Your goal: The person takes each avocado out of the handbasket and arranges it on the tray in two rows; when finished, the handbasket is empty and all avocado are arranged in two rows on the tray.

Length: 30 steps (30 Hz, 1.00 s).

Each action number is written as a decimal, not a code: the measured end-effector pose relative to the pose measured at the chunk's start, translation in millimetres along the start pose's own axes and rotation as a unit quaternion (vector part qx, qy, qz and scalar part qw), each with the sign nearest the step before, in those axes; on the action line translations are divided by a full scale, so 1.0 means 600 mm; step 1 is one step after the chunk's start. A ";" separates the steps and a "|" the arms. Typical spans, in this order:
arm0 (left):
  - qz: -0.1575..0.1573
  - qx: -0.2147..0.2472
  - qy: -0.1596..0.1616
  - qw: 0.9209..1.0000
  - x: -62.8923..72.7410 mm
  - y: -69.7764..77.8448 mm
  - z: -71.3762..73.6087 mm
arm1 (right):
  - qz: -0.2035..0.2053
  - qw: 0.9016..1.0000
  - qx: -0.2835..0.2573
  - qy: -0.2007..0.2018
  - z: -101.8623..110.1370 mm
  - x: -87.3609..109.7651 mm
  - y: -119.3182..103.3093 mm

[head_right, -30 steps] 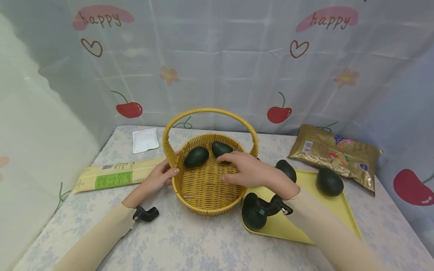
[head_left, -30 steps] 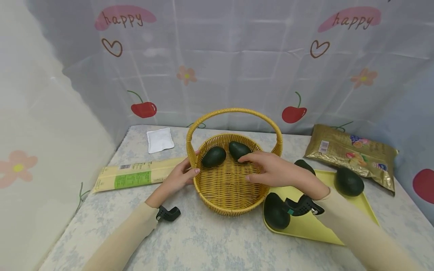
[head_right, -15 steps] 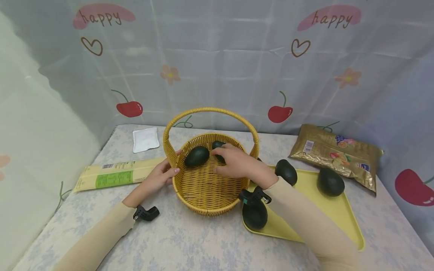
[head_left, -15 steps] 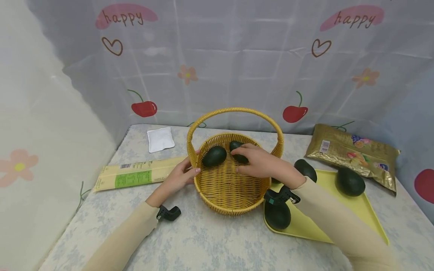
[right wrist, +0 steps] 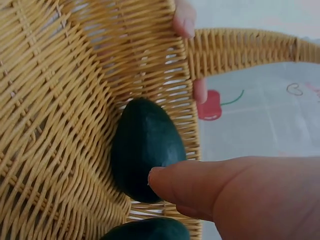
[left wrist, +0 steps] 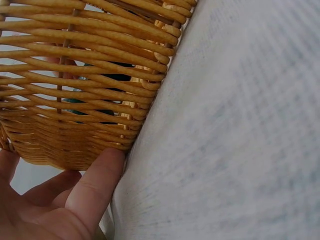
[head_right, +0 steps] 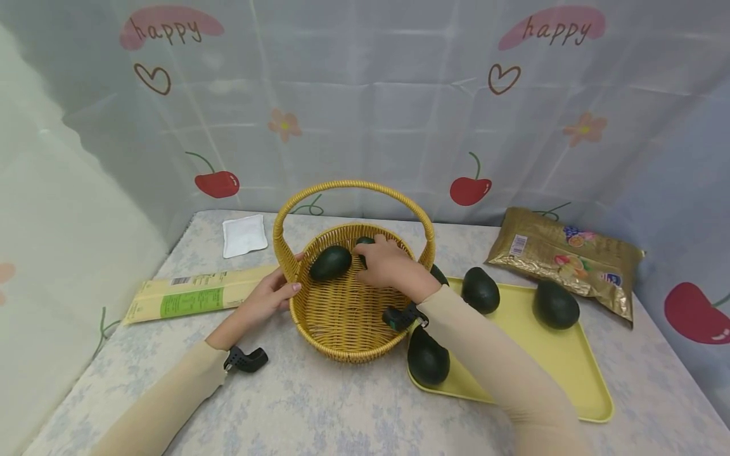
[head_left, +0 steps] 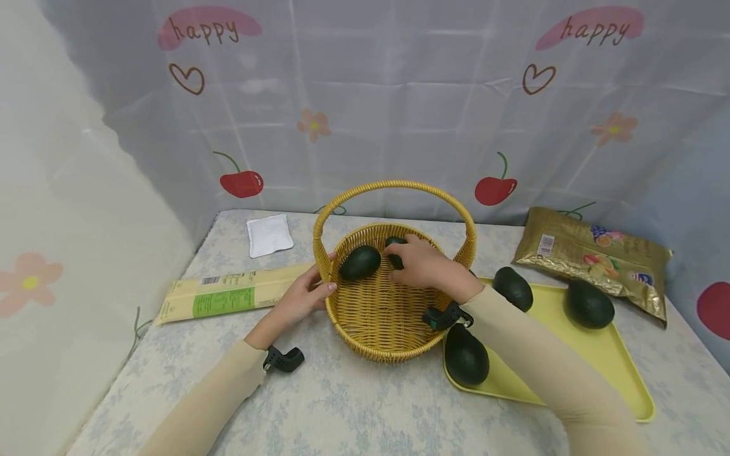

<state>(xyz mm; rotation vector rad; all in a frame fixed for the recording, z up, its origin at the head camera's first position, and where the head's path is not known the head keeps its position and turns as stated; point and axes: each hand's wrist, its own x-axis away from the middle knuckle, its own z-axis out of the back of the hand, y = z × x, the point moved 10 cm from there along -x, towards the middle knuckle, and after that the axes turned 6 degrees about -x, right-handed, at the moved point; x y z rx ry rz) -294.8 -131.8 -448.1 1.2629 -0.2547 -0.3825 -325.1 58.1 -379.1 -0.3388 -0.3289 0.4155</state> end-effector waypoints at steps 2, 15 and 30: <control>-0.001 -0.001 -0.001 1.000 0.000 0.001 0.000 | -0.009 1.000 0.005 0.001 -0.002 -0.006 0.003; -0.004 0.000 -0.001 1.000 0.001 0.002 -0.001 | -0.012 1.000 0.011 0.018 -0.007 -0.030 0.012; 0.000 0.011 0.001 1.000 0.002 0.005 -0.003 | -0.022 1.000 0.001 -0.012 -0.013 -0.026 0.016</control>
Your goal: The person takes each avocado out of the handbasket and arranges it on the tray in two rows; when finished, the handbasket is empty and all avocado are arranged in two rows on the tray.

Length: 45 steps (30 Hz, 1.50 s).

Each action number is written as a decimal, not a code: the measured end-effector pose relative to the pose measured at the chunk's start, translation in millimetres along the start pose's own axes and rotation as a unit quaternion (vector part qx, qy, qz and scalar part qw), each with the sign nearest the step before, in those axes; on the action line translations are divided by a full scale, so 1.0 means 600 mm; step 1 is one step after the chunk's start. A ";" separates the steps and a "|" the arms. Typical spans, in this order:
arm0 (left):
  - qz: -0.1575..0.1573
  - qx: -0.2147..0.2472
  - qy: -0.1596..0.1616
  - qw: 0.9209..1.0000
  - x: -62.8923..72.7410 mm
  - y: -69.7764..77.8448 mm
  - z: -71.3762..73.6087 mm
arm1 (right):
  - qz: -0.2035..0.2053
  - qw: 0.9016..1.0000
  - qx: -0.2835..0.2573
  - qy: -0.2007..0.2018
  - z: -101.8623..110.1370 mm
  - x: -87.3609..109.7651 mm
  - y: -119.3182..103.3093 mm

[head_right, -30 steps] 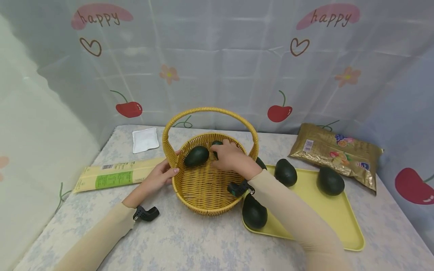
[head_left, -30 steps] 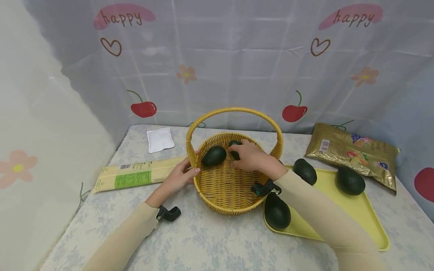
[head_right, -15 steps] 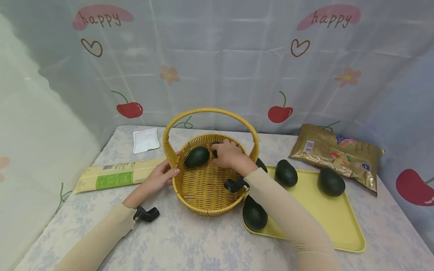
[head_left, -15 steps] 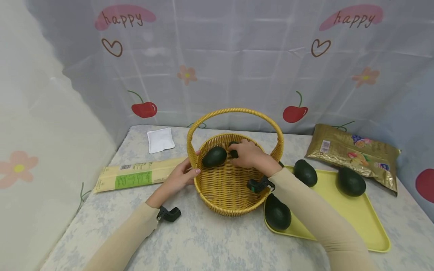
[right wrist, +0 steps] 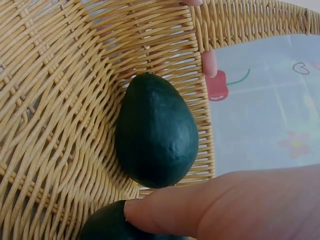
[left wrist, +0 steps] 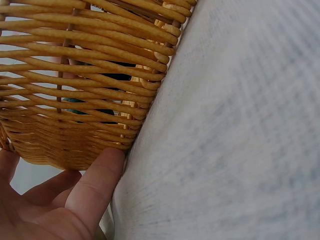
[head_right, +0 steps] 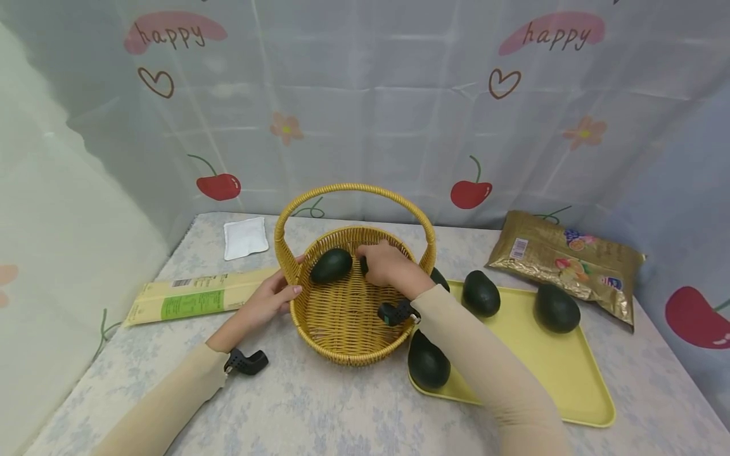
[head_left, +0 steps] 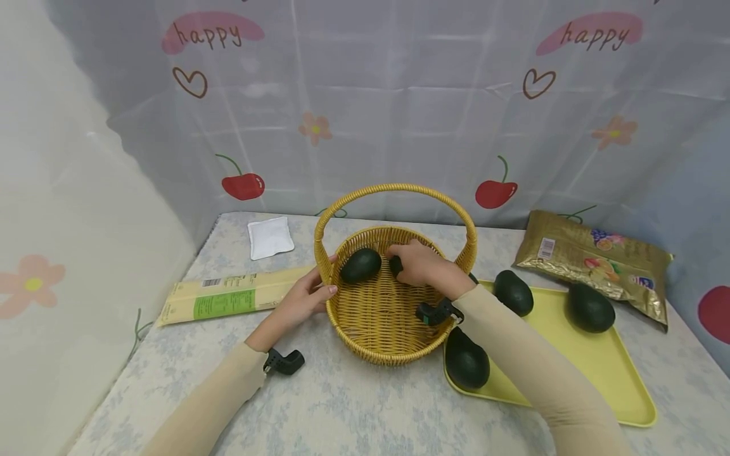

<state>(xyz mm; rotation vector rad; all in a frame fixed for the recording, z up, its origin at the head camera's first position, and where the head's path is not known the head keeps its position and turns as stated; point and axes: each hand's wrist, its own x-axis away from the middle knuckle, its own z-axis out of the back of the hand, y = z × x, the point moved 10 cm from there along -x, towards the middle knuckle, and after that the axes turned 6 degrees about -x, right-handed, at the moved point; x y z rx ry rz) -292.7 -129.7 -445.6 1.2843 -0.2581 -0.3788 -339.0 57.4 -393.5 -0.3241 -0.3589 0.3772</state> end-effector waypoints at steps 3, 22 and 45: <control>0.001 -0.003 0.000 1.000 0.000 -0.001 0.001 | 0.009 1.000 0.002 -0.014 -0.003 0.001 -0.002; 0.010 -0.004 0.000 1.000 -0.002 -0.005 0.001 | 0.026 0.999 0.012 -0.016 -0.005 0.006 0.001; 0.008 -0.004 -0.002 1.000 -0.001 -0.003 0.001 | 0.057 0.998 -0.008 -0.013 0.019 0.049 -0.021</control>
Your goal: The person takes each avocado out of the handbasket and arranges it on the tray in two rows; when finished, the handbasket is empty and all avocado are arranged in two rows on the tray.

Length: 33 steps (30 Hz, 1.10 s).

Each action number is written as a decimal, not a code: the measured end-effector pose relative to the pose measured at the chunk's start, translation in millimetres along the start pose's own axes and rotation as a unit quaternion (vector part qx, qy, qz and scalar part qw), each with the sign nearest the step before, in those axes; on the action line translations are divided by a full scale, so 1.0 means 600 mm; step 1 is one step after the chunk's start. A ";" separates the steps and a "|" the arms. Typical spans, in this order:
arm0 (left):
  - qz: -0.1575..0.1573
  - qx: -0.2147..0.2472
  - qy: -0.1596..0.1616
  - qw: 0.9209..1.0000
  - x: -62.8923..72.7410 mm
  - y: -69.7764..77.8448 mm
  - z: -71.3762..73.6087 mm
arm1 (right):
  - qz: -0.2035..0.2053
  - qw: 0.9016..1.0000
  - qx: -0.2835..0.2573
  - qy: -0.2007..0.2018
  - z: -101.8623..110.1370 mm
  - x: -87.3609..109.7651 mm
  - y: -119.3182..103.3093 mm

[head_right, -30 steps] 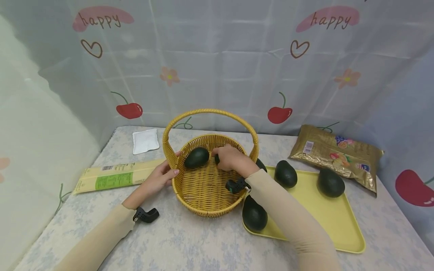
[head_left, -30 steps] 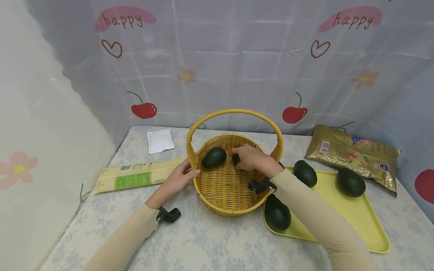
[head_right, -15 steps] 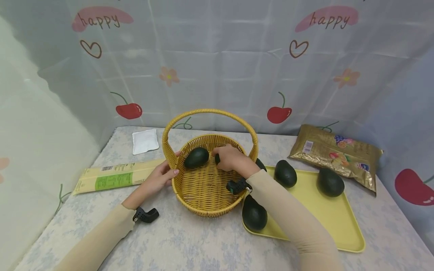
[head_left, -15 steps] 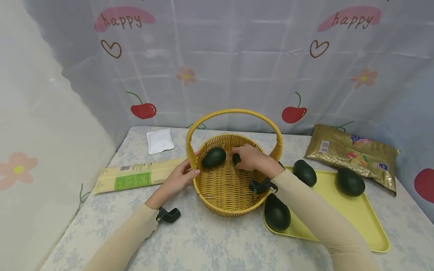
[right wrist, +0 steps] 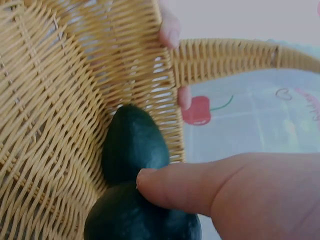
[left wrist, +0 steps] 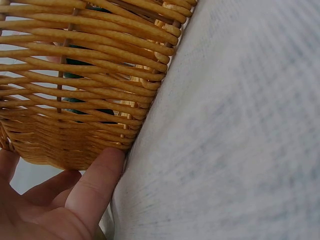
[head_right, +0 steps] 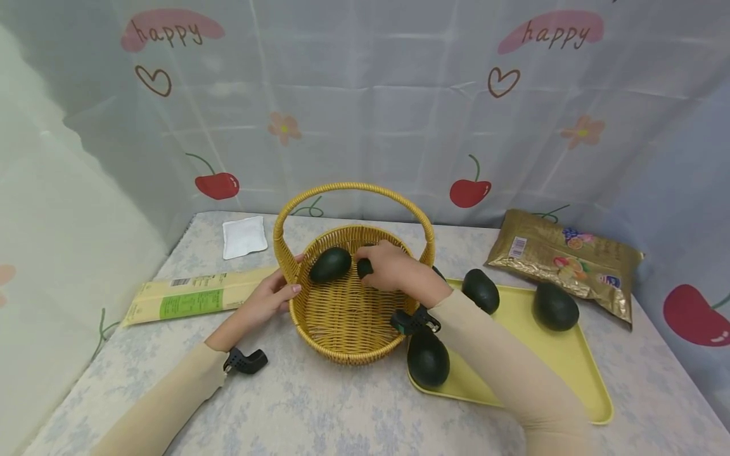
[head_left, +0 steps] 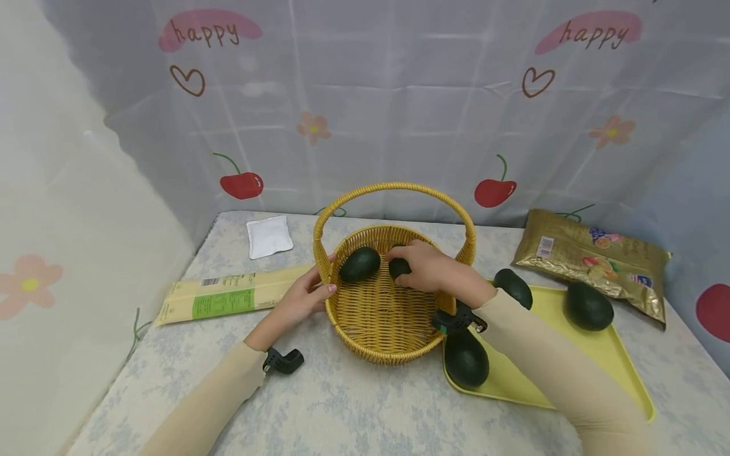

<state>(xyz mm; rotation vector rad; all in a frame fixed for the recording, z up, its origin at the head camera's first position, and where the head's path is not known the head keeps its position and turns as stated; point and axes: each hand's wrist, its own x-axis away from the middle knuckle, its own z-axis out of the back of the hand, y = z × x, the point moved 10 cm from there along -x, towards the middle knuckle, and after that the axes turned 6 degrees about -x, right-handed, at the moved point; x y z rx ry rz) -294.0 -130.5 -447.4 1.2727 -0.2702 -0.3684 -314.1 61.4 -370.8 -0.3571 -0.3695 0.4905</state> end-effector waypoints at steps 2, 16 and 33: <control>0.001 -0.003 0.001 1.000 0.000 0.000 0.000 | 0.021 1.000 -0.007 0.004 0.006 0.012 -0.006; 0.000 -0.005 0.000 1.000 0.000 -0.001 0.001 | 0.129 0.991 -0.045 0.015 0.031 0.099 -0.021; -0.001 -0.009 0.002 1.000 0.000 0.000 0.001 | 0.147 0.983 -0.108 0.010 0.039 0.211 0.007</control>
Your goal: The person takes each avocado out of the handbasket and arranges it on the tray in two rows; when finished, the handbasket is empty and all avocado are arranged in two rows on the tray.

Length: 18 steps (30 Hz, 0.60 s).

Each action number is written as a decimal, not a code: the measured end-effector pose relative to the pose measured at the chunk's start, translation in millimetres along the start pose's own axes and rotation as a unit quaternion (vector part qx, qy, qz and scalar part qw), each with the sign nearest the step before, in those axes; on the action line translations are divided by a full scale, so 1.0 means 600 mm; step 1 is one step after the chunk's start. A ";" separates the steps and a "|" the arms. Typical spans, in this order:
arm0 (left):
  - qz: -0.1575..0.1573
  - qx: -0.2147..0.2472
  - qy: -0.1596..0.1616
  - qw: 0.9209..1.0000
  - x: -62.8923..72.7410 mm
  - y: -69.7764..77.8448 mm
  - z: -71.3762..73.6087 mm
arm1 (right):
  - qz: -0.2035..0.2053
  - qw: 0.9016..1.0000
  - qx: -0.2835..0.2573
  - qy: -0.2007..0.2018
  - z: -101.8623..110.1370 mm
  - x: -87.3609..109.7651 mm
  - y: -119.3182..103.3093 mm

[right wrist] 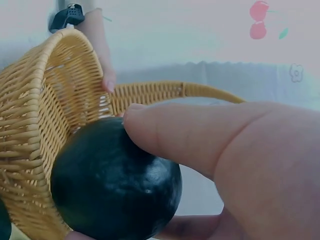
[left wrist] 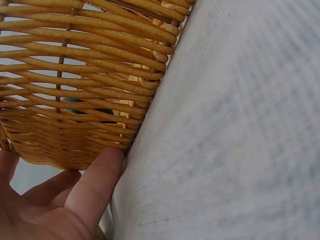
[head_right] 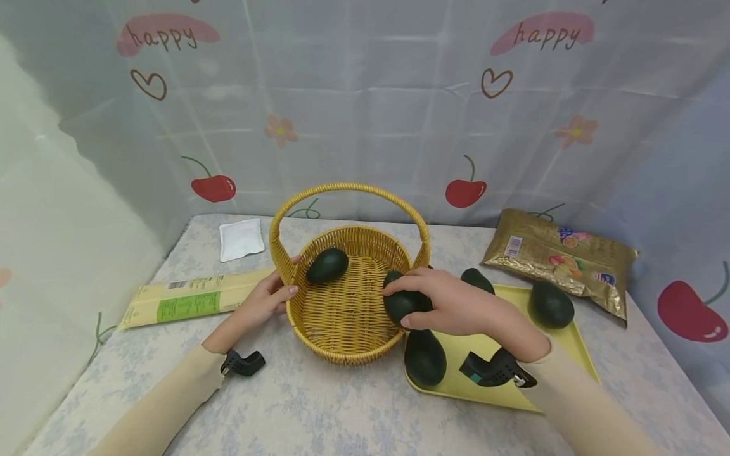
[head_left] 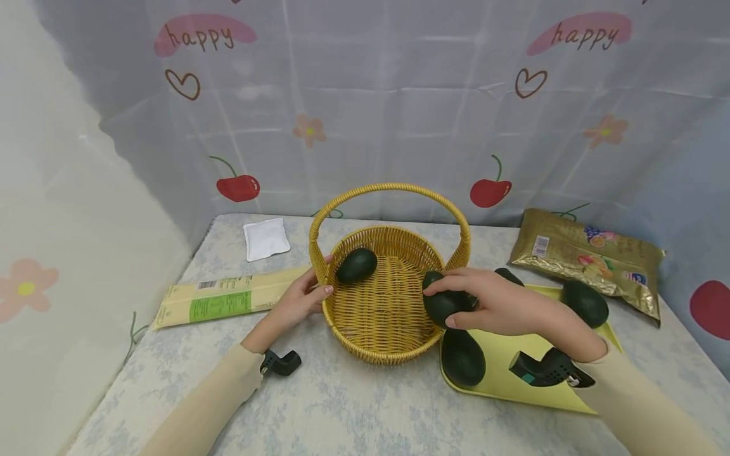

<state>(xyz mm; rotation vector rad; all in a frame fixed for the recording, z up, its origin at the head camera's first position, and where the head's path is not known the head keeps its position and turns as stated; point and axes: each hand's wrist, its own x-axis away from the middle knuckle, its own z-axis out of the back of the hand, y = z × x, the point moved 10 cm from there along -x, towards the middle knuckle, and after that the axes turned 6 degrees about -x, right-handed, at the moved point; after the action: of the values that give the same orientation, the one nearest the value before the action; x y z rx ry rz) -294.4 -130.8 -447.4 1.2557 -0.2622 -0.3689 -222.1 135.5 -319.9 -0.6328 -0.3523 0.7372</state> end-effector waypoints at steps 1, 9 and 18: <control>0.000 0.000 0.001 1.000 0.000 0.000 0.000 | 0.001 1.000 -0.008 0.002 0.001 0.008 0.001; -0.003 0.000 -0.001 1.000 -0.001 0.000 0.000 | -0.031 0.998 -0.053 0.032 0.010 0.075 0.041; -0.003 0.001 0.001 1.000 -0.001 -0.002 0.001 | -0.006 0.994 -0.019 0.108 0.019 0.139 0.094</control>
<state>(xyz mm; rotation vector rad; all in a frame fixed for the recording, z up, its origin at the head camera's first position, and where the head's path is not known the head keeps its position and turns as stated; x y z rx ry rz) -295.4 -131.6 -448.1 1.2590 -0.2569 -0.3717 -198.9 231.8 -340.6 -0.7384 -0.1697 0.6454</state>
